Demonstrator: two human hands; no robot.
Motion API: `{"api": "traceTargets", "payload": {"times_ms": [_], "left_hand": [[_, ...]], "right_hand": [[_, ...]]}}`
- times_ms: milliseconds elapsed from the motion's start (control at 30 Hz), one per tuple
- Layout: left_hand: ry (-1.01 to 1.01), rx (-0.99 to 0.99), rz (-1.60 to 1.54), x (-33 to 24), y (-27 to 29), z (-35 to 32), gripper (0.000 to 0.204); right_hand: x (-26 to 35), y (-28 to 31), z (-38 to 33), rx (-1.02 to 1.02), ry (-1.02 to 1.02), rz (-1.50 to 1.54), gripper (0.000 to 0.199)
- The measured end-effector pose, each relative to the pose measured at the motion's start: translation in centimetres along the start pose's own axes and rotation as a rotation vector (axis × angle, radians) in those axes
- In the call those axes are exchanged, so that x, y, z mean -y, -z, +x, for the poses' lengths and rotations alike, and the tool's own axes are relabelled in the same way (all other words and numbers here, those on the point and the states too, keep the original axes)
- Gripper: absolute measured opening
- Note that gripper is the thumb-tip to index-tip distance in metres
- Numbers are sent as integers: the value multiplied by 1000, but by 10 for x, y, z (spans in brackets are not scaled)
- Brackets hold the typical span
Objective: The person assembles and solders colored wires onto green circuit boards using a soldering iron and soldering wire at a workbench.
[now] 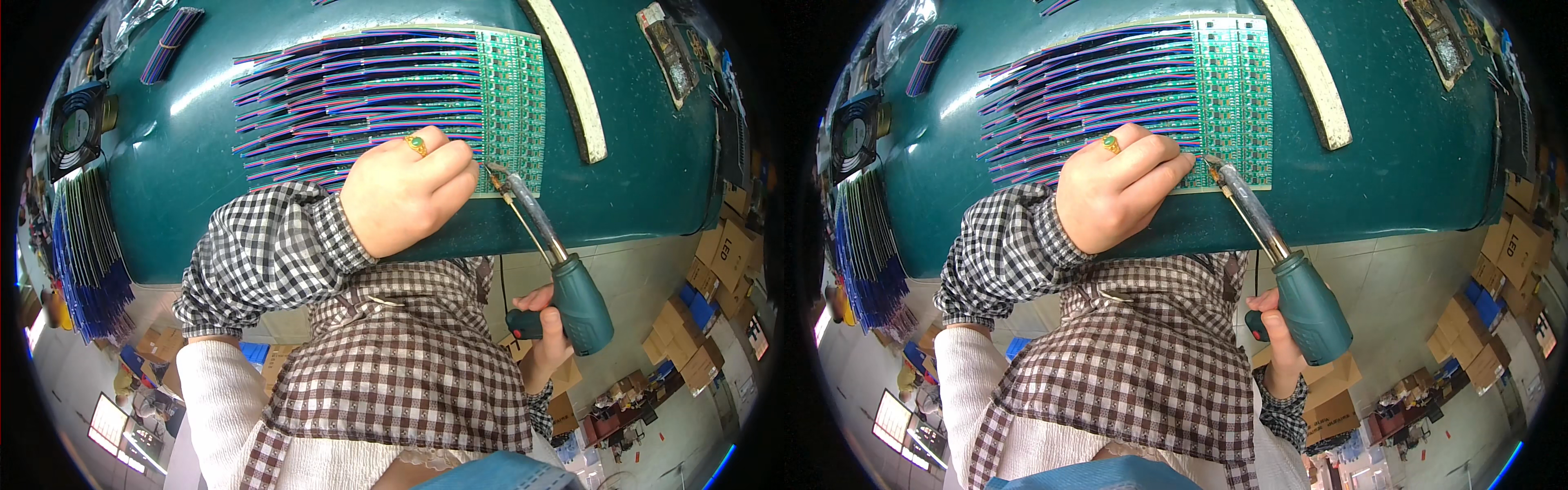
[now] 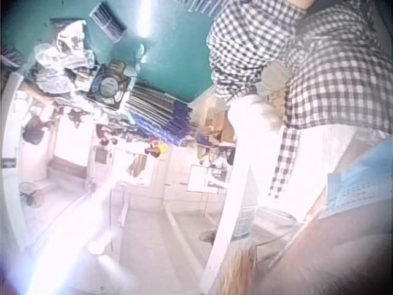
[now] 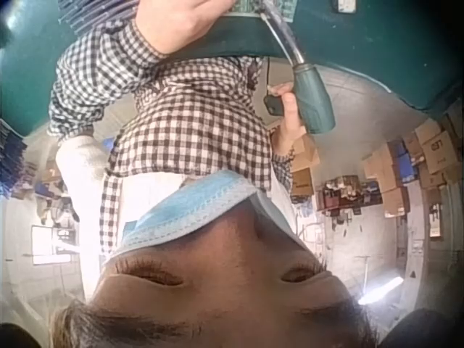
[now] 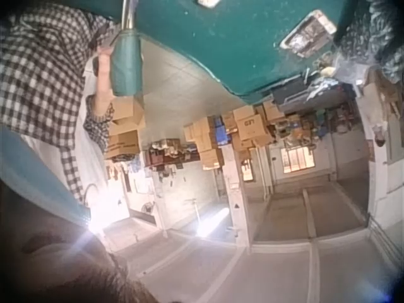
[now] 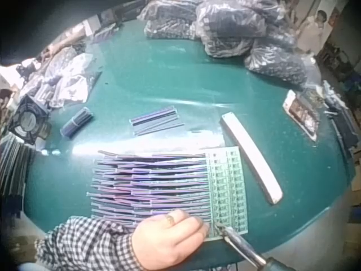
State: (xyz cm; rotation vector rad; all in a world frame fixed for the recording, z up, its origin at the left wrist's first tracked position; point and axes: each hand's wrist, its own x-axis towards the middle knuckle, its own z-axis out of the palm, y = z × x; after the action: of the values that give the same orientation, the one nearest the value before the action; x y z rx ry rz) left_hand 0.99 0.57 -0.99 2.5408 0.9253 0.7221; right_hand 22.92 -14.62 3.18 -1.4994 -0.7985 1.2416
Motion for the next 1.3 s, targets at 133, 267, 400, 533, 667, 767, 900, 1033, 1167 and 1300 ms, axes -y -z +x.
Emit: {"api": "traceTargets", "payload": {"times_ms": [133,267,400,533,667,767,900,1033,1167,1300], "left_hand": [[2,11,19,0,1,-1,29],[-7,10,32,0,0,-1,29],[-8,-2,38,0,0,-1,30],[-8,-3,53,0,0,-1,30],[-6,6,57,-1,0,-1,30],[-5,9,71,-2,0,-2,31],[-7,12,77,-2,0,-2,32],[-18,5,67,-1,-1,-3,33],[-17,-4,69,-1,-2,-3,33],[-23,-19,71,-1,-3,-3,33]], "right_hand": [[1,-2,0,-27,11,-72,28],[1,-2,-1,-8,20,-73,34],[-2,3,-3,-11,53,-29,48],[-3,4,-3,-5,77,-49,50],[-3,4,-4,-21,82,-55,49],[-1,1,-3,-33,60,-68,49],[-3,5,-4,8,64,-45,47],[-6,6,-5,-10,74,-49,37],[-3,1,-4,-36,63,-57,32],[-2,1,-3,-28,56,-58,31]]}}
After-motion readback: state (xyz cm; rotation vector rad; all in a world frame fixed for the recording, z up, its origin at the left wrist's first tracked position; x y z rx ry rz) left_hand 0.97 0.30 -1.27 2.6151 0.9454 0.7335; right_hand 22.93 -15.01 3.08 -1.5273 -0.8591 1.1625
